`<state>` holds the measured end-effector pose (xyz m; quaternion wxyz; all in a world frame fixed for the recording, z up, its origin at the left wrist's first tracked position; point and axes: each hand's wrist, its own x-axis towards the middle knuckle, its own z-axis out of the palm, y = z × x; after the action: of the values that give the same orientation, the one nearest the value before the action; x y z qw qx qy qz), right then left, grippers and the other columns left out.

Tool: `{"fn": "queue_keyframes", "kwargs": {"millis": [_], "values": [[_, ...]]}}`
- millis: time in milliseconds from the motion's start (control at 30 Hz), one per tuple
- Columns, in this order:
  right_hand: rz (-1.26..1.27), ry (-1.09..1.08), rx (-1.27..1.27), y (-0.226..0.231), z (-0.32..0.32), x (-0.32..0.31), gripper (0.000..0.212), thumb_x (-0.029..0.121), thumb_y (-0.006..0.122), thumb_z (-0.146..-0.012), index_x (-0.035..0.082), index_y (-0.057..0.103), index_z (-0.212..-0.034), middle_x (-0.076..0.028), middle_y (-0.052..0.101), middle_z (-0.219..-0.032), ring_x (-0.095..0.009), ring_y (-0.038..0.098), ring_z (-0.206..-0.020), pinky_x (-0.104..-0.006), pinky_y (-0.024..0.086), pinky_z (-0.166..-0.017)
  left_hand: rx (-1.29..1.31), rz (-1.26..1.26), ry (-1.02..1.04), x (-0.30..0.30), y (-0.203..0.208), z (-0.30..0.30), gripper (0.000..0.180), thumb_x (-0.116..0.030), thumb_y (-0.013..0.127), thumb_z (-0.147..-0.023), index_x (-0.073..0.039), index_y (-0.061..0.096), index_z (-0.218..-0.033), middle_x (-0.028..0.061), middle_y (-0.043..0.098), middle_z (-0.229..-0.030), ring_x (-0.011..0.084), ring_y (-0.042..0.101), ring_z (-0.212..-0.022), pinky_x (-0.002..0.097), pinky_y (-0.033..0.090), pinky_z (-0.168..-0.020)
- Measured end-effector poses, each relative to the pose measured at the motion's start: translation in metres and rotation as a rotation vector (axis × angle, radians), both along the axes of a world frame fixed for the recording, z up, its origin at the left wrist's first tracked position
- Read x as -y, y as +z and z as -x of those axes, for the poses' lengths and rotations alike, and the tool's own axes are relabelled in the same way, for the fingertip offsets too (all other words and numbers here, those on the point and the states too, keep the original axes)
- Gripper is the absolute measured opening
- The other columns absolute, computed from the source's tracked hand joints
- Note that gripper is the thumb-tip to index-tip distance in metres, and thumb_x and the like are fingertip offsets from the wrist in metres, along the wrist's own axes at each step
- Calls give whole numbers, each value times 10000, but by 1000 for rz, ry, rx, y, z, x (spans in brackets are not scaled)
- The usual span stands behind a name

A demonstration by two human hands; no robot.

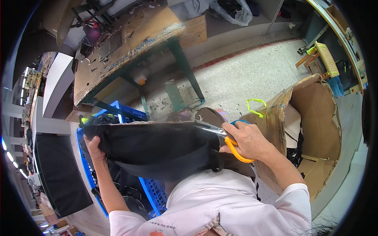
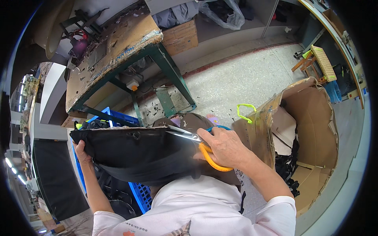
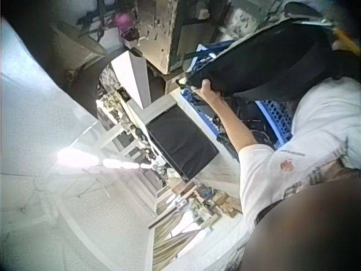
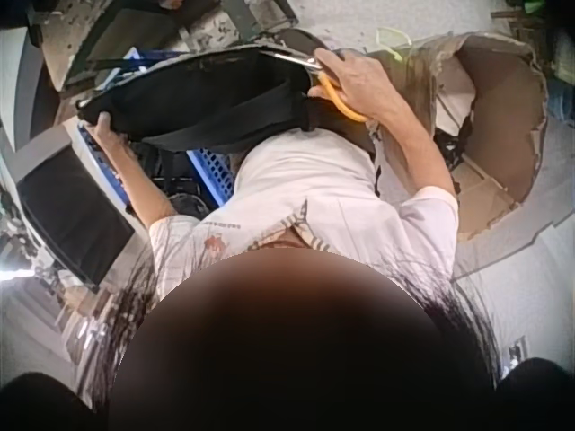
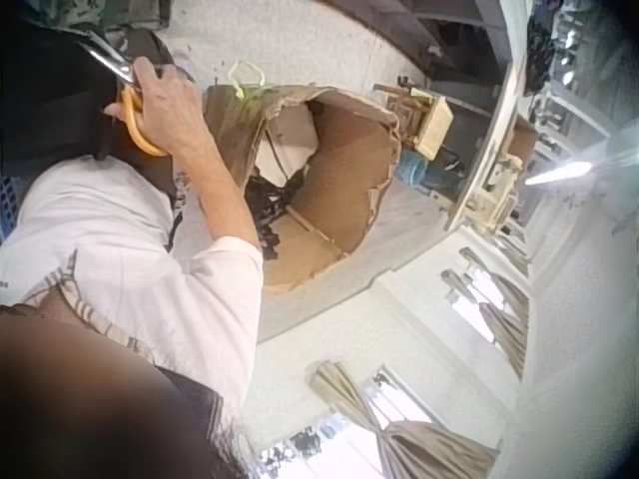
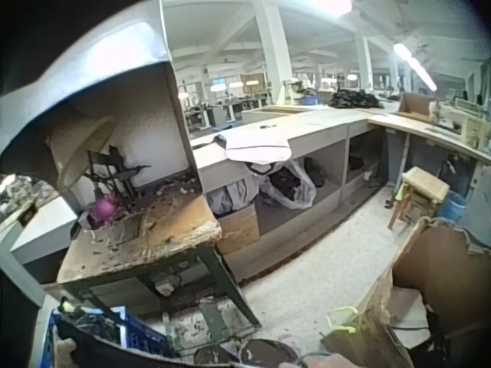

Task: Trimming excess material from backpack components using scissors and disposing of waste.

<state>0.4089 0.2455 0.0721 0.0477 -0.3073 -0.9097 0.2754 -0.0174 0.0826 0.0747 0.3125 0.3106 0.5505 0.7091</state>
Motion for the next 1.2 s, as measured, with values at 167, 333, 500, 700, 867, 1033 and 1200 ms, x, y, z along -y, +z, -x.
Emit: {"fn": "queue_keyframes", "kwargs": {"millis": [167,333,500,700,867,1033,1200], "values": [[-170,43,-55,-17,-5,1,474,402,638,-712,51,483,-990,-128,509,-633,-298,521,-572,-366,421,-514,-7,-6,1,6,-3,2,507,-175,792,-550,-2,562,-967,75,610,-879,206,595,-792,300,474,-757],[-29,54,-208,-24,-11,7,447,351,632,-729,76,443,-1027,-138,512,-644,-292,541,-579,-363,428,-482,12,-34,6,11,-10,9,556,-181,791,-554,-2,542,-1017,90,606,-926,212,597,-797,306,475,-764],[-35,-9,-24,9,-2,3,516,410,629,-716,82,446,-1070,-126,505,-719,-294,531,-665,-376,422,-571,51,-58,-52,14,-10,12,562,-189,786,-564,-4,534,-1030,86,604,-939,220,599,-821,321,478,-770],[11,-6,76,14,0,2,630,518,600,-697,92,439,-1132,-151,486,-853,-312,514,-790,-398,409,-662,65,-90,-106,16,-12,13,537,-198,775,-587,-15,536,-1032,82,603,-944,218,597,-831,326,476,-779],[-64,34,7,13,0,-3,618,516,595,-704,70,454,-1107,-163,500,-844,-315,527,-788,-391,418,-651,94,-104,-141,18,-12,12,528,-205,775,-591,-35,532,-1028,68,599,-935,211,596,-817,321,476,-770],[-150,56,-11,0,-1,-5,531,470,598,-722,37,490,-1008,-139,526,-661,-294,539,-586,-362,425,-522,89,-135,-40,18,-14,5,502,-215,783,-583,-52,532,-987,48,592,-873,198,593,-781,313,481,-741],[-177,85,-53,-1,-8,-6,398,379,599,-750,66,446,-941,-151,516,-627,-308,550,-567,-375,439,-491,92,-110,-37,23,-13,8,509,-225,786,-576,-47,529,-978,53,590,-852,188,590,-766,303,480,-724]]}}
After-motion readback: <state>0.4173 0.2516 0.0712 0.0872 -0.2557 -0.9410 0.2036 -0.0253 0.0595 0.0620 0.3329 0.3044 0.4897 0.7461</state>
